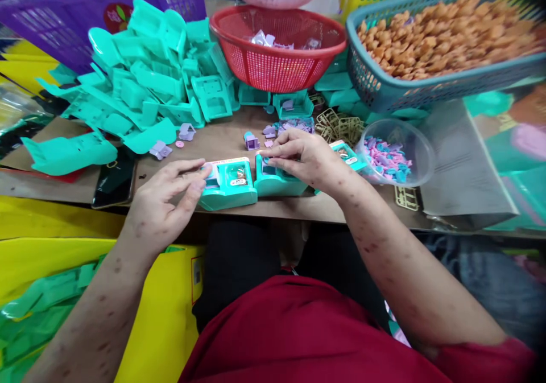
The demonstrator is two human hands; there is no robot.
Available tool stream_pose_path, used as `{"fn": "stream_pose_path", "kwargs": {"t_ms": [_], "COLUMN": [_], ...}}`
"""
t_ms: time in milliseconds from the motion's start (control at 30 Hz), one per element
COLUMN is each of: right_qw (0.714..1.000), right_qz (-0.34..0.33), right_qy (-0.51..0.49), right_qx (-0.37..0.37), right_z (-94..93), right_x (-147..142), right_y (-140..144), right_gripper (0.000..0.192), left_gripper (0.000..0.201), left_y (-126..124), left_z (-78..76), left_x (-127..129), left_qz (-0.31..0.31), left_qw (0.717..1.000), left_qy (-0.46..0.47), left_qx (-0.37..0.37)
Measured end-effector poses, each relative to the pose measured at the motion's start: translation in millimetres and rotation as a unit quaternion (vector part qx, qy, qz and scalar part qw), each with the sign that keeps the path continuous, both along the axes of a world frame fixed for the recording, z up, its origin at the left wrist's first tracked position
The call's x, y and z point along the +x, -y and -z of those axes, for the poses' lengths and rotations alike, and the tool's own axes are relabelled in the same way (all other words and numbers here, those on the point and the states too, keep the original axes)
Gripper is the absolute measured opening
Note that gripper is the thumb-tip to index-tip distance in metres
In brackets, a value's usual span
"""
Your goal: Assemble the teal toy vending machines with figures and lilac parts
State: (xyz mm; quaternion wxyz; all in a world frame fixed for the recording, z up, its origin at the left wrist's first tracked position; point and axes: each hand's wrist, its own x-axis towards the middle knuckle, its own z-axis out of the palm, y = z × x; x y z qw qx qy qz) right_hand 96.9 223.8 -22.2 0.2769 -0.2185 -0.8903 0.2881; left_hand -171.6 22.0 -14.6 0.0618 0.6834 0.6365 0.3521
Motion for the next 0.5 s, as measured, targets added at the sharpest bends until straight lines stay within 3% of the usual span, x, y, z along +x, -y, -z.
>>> {"fn": "stream_pose_path", "kwargs": {"t_ms": [233, 500], "right_qw": [0.998, 0.991], "right_qz": [0.039, 0.029], "right_qy": [0.014, 0.125], "right_qx": [-0.036, -0.033], "right_z": [-0.7, -34.7], "right_x": [-3.8, -14.6], "right_y": [3.5, 7.1], "right_gripper": [0.024, 0.016], "left_gripper": [0.031, 0.026], "left_y": [-1.3, -12.8], "left_z": [3.1, -15.0], "left_x": [0.3, -12.6], "left_qz": [-0.001, 0.011], "left_qw": [1.0, 0.999], "left_qy": [0.012, -0.047], "left_qx": [0.017, -0.026]}}
